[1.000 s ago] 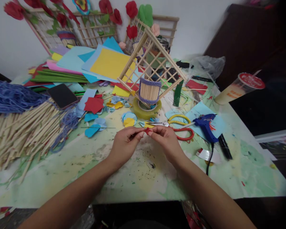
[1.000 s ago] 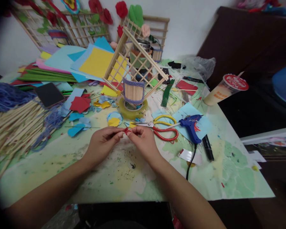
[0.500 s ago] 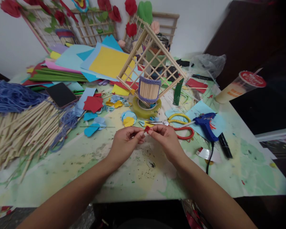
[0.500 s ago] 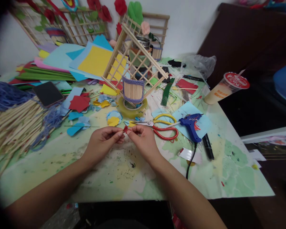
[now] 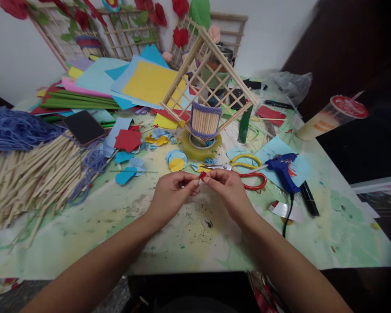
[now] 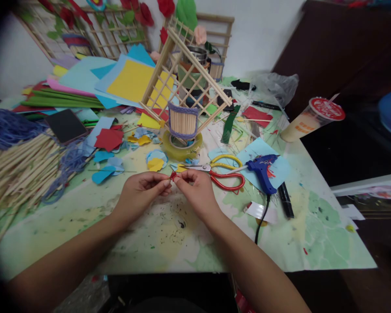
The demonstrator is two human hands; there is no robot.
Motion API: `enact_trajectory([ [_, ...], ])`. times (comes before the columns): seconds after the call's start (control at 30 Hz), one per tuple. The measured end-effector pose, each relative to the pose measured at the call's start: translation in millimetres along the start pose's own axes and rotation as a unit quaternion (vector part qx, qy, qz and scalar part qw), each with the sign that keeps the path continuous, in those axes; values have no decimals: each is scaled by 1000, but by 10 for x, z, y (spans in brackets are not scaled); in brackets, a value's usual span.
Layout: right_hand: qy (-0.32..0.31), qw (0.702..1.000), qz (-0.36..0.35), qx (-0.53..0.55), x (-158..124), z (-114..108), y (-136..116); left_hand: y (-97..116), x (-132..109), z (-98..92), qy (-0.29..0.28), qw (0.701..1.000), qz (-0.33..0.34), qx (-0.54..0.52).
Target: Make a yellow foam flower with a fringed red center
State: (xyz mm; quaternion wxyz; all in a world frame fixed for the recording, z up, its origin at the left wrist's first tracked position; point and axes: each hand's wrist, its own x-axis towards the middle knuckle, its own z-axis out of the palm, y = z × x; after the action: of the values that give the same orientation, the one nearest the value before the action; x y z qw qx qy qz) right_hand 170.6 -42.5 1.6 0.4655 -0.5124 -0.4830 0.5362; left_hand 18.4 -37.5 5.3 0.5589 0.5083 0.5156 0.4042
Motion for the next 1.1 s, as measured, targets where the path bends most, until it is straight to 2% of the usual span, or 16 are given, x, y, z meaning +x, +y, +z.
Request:
enact_trajectory([
  [0.6,-5,1000,-9,-5,-10,9,-7,7,-20,9,-4,1000,-16,-16],
  [1.1,1,1000,-7,-16,-14,4,-17,23,-15,-1,3,1000,-3,26],
])
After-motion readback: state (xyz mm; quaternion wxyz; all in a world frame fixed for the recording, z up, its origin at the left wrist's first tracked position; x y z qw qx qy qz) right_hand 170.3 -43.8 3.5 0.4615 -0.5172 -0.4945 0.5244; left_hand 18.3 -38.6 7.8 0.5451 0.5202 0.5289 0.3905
